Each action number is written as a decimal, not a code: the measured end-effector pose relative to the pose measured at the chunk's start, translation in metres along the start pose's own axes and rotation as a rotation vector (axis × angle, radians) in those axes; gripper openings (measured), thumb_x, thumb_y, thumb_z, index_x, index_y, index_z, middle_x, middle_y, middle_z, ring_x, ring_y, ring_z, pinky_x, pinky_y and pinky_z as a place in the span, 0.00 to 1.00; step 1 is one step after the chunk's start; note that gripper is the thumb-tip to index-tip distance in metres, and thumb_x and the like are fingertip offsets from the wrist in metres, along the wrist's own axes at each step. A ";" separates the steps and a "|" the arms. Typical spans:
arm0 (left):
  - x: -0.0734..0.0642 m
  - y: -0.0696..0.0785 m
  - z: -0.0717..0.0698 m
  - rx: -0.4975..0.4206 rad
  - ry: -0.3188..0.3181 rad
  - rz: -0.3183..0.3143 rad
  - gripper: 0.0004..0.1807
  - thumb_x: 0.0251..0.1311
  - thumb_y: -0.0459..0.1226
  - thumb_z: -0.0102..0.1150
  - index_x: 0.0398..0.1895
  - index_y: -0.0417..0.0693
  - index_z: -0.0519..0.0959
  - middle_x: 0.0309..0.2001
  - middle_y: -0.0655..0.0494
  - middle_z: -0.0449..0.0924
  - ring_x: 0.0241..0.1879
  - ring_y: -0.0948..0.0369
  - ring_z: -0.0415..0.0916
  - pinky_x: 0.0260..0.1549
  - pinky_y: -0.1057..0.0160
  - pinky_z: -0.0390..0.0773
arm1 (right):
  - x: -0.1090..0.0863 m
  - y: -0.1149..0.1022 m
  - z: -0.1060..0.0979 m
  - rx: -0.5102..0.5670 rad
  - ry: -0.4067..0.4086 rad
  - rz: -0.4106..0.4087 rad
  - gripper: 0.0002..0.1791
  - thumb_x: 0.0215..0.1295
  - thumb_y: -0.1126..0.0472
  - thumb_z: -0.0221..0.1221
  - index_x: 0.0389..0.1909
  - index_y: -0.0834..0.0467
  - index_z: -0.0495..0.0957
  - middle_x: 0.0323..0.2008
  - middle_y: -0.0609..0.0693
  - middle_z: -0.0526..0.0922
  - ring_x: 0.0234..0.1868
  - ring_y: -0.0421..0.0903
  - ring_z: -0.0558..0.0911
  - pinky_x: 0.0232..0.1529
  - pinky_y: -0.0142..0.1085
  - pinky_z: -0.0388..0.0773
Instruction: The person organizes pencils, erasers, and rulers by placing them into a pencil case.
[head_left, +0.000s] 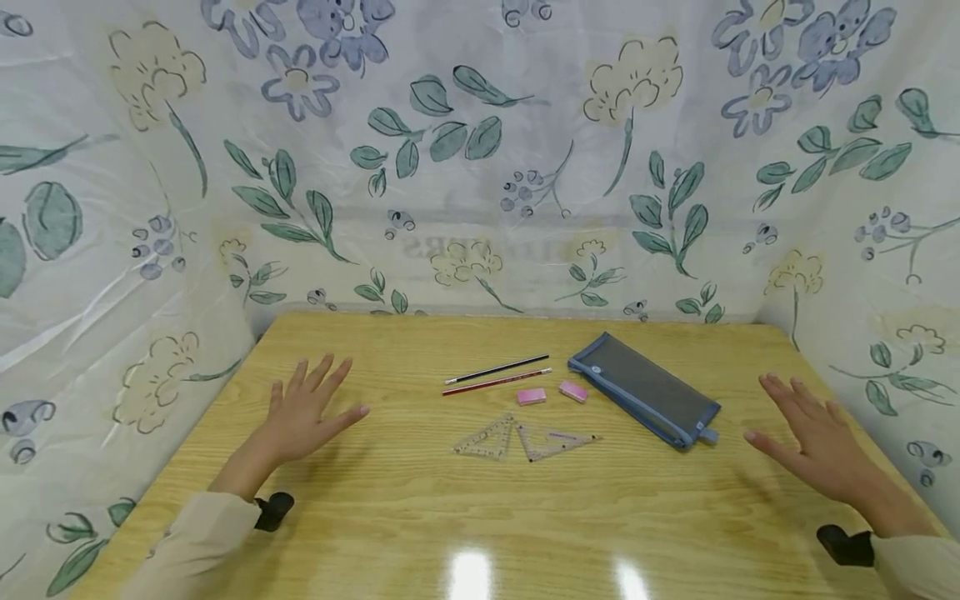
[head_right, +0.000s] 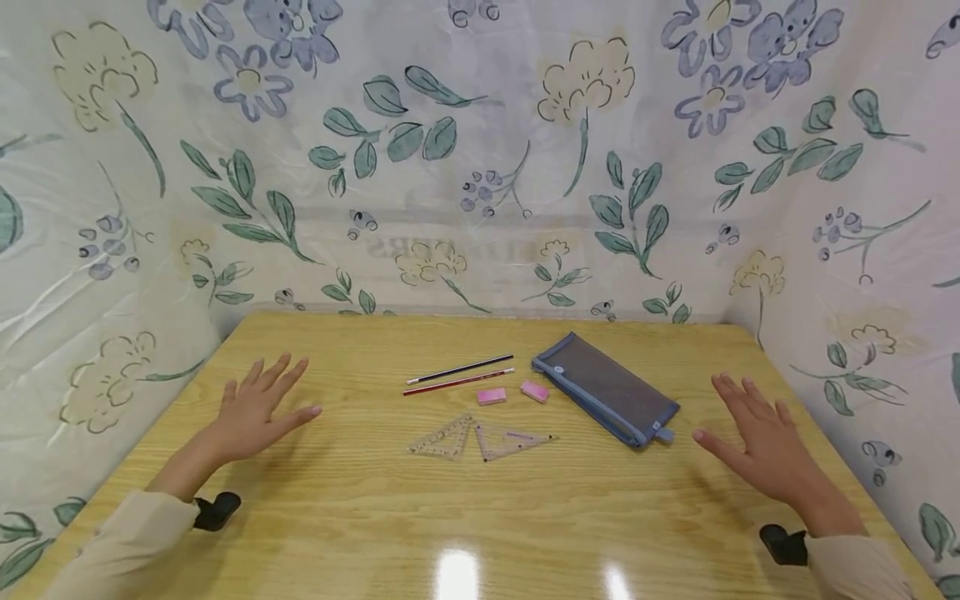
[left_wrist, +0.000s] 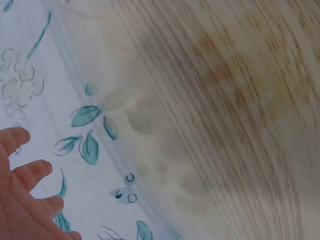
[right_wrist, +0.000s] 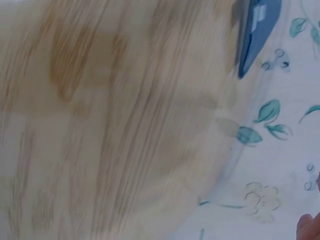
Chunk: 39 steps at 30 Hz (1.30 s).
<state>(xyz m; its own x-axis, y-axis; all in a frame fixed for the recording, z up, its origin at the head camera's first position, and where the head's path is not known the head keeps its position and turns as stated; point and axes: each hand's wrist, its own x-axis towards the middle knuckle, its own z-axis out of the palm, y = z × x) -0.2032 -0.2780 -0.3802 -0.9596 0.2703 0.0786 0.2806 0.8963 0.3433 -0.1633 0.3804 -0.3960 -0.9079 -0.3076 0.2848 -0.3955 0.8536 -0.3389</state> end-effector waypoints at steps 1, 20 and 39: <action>0.000 0.001 0.001 -0.005 0.004 0.005 0.47 0.65 0.60 0.50 0.77 0.43 0.48 0.74 0.33 0.40 0.70 0.31 0.28 0.55 0.25 0.30 | 0.001 -0.002 0.000 0.013 0.002 -0.002 0.45 0.68 0.53 0.58 0.77 0.56 0.42 0.72 0.68 0.51 0.72 0.67 0.43 0.61 0.68 0.25; 0.001 0.023 0.010 -0.223 0.209 0.071 0.39 0.66 0.48 0.56 0.71 0.32 0.58 0.67 0.30 0.56 0.65 0.30 0.50 0.55 0.28 0.52 | 0.012 -0.043 0.010 0.163 0.147 -0.073 0.37 0.67 0.62 0.60 0.73 0.61 0.56 0.65 0.70 0.63 0.62 0.73 0.62 0.58 0.69 0.50; 0.004 0.051 0.026 -0.412 0.203 0.014 0.35 0.66 0.48 0.58 0.68 0.36 0.64 0.63 0.36 0.65 0.60 0.38 0.64 0.49 0.37 0.69 | 0.025 -0.070 0.033 0.162 0.285 -0.089 0.26 0.61 0.65 0.65 0.60 0.65 0.72 0.54 0.62 0.75 0.53 0.64 0.73 0.44 0.60 0.69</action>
<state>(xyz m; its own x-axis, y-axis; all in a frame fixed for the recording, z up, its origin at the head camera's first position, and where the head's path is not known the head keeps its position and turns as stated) -0.1917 -0.2220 -0.3866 -0.9523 0.1703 0.2532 0.3005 0.6672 0.6815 -0.1633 0.2990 -0.3949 -0.8025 -0.2281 0.5513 -0.5090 0.7438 -0.4332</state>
